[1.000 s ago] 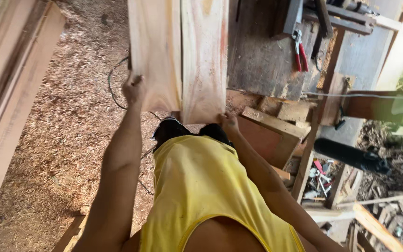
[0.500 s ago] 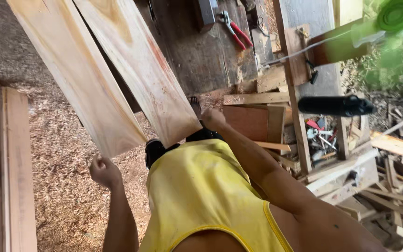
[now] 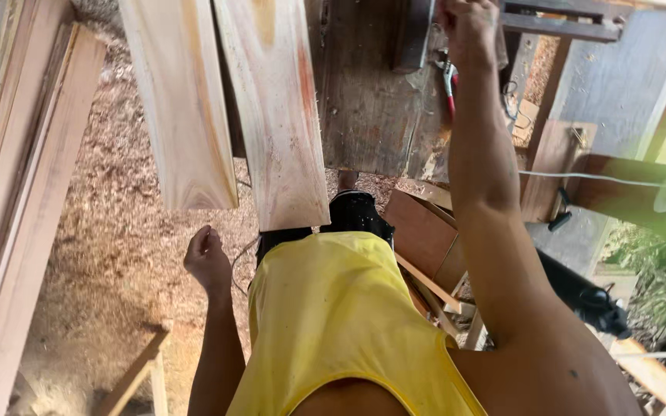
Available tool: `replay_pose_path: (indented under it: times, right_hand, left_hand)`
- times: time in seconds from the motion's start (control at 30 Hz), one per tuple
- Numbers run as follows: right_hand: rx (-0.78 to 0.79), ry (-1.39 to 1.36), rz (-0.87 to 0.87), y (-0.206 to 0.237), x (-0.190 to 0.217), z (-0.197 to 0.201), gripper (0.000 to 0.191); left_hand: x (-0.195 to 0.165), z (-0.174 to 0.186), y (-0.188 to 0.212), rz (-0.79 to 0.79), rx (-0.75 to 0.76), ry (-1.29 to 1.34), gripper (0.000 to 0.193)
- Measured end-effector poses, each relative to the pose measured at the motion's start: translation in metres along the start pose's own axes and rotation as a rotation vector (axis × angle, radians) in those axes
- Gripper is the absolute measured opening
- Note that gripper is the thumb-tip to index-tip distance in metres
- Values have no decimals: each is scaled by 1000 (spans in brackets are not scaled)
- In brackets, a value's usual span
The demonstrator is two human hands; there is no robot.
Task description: The person adjusts a table saw fence using a try square and pliers, then cuts several wooden planks to size. They measure and mark the planks with a try square and pencil, feed them through the saw, and stack the cut pieces.
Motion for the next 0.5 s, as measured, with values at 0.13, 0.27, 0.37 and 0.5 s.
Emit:
replay_pose_path:
  times: [0.13,0.27,0.37,0.5]
  right_hand:
    - [-73,198,51,40,5,12,13]
    - [74,235,-40,123,-27,-15,35]
    - [343,267,-273,192,-68,-63,56]
    - [570,681,-346,261,-125,-101,14]
  left_hand:
    - [-37,-13,6,117,17,285,22]
    - [-137,-34,-29,43,209,407,40]
    - [-192,-44,-65,185,321,529,59]
    - [-196,-58,-101,254,468,670,57]
Point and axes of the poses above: each hand's wrist, its own y-axis away from the middle knuckle, its own z-axis out of the back of the hand, x = y × z, the point moved 6 cm from there along -y, towards the middle knuckle, and after that the axes turned 5 degrees about -y, right-handed, at the moved point
